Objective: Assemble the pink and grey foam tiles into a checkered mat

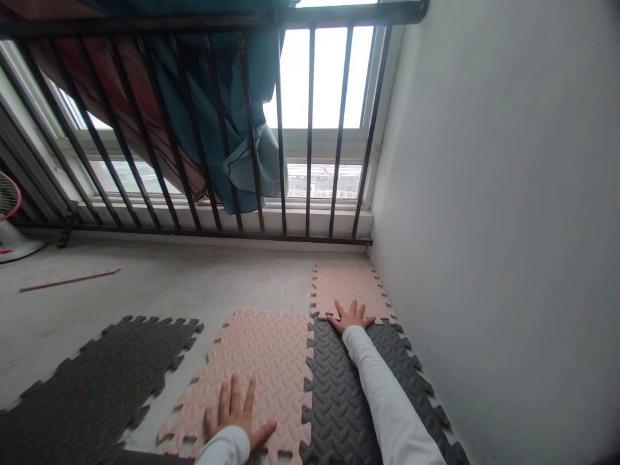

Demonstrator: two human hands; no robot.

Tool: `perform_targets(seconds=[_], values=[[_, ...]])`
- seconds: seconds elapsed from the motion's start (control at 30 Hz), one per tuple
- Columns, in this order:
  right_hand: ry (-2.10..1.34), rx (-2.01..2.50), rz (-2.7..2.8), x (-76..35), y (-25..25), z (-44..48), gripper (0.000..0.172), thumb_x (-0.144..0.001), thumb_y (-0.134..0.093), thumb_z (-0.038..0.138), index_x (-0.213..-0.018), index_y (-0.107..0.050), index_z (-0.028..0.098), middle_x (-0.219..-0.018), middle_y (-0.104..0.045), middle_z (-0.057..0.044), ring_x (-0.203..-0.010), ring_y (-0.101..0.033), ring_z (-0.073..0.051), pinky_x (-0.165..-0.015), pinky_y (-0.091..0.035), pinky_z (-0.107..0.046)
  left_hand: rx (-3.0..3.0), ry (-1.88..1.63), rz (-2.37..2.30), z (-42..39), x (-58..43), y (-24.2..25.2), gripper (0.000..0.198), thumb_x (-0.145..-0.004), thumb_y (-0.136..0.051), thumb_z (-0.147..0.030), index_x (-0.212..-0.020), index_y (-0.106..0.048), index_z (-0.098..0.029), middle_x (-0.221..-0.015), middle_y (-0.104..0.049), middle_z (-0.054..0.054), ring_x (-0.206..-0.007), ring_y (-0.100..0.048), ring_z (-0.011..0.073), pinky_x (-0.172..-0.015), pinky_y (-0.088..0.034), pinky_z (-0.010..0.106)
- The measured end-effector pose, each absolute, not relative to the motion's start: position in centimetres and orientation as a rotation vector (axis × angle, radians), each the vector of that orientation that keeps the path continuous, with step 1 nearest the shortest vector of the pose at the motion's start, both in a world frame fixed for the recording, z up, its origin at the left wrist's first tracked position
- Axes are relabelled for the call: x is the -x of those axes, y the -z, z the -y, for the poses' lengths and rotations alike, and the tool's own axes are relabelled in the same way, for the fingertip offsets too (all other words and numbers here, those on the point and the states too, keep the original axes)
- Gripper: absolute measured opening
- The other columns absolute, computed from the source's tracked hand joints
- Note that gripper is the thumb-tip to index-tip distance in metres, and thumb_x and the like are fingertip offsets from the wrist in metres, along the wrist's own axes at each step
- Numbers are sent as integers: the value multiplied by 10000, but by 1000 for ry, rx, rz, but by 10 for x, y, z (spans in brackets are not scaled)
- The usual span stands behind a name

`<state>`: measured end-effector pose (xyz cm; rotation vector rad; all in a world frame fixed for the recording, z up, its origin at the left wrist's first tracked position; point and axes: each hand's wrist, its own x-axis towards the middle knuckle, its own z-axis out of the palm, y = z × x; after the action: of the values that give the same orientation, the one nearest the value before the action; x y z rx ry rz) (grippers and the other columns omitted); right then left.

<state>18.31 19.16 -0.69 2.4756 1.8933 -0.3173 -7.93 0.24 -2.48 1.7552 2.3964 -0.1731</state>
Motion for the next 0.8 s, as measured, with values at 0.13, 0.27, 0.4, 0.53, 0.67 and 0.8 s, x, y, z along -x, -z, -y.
perform_targets(seconds=[0.13, 0.27, 0.4, 0.53, 0.67, 0.8], values=[[422, -2470, -1893, -187, 3, -195, 717, -617, -204, 755, -1257, -201, 431, -1410, -54, -84, -1232, 33, -410, -793, 29, -698, -1771, 160, -2407, -2, 80, 28, 779, -575, -413, -612, -1273, -276, -295, -1416, -117, 63, -1276, -54, 290, -952, -70, 553], [406, -2528, -1855, -197, -2, -191, 692, -697, -205, 671, -1293, -203, 321, -1390, -144, -123, -1251, -56, -343, -874, 7, -639, -1781, 128, -2430, -4, 82, 37, 781, -571, -418, -620, -1269, -293, -291, -1413, -130, 64, -1274, -58, 293, -953, -75, 553], [163, -2807, -1498, -207, 0, -177, 935, -625, -258, 733, -1317, -165, 112, -1338, -133, -291, -1228, -64, -407, -894, 99, -586, -1788, 68, -2421, -6, 85, 47, 802, -564, -413, -644, -1271, -296, -283, -1413, -129, 67, -1272, -43, 305, -945, -93, 566], [179, -2850, -1371, -214, 4, -166, 1047, -565, -236, 786, -1308, -175, 50, -1320, -132, -326, -1223, -43, -425, -904, 158, -535, -1790, 81, -2438, -6, 86, 48, 805, -560, -425, -637, -1271, -294, -283, -1413, -128, 66, -1272, -52, 299, -946, -100, 559], [216, -2813, -1416, -220, 0, -164, 991, -598, -214, 767, -1309, -187, 77, -1326, -142, -311, -1226, -60, -416, -903, 151, -537, -1796, 94, -2440, -5, 85, 45, 795, -559, -413, -644, -1267, -291, -305, -1414, -132, 50, -1272, -70, 290, -947, -103, 553], [341, -2750, -1476, -219, -5, -161, 911, -627, -229, 740, -1324, -150, 159, -1353, -138, -259, -1237, -59, -394, -896, 79, -590, -1793, 78, -2422, -5, 84, 44, 797, -558, -424, -634, -1267, -297, -294, -1413, -131, 67, -1269, -70, 303, -941, -102, 566]])
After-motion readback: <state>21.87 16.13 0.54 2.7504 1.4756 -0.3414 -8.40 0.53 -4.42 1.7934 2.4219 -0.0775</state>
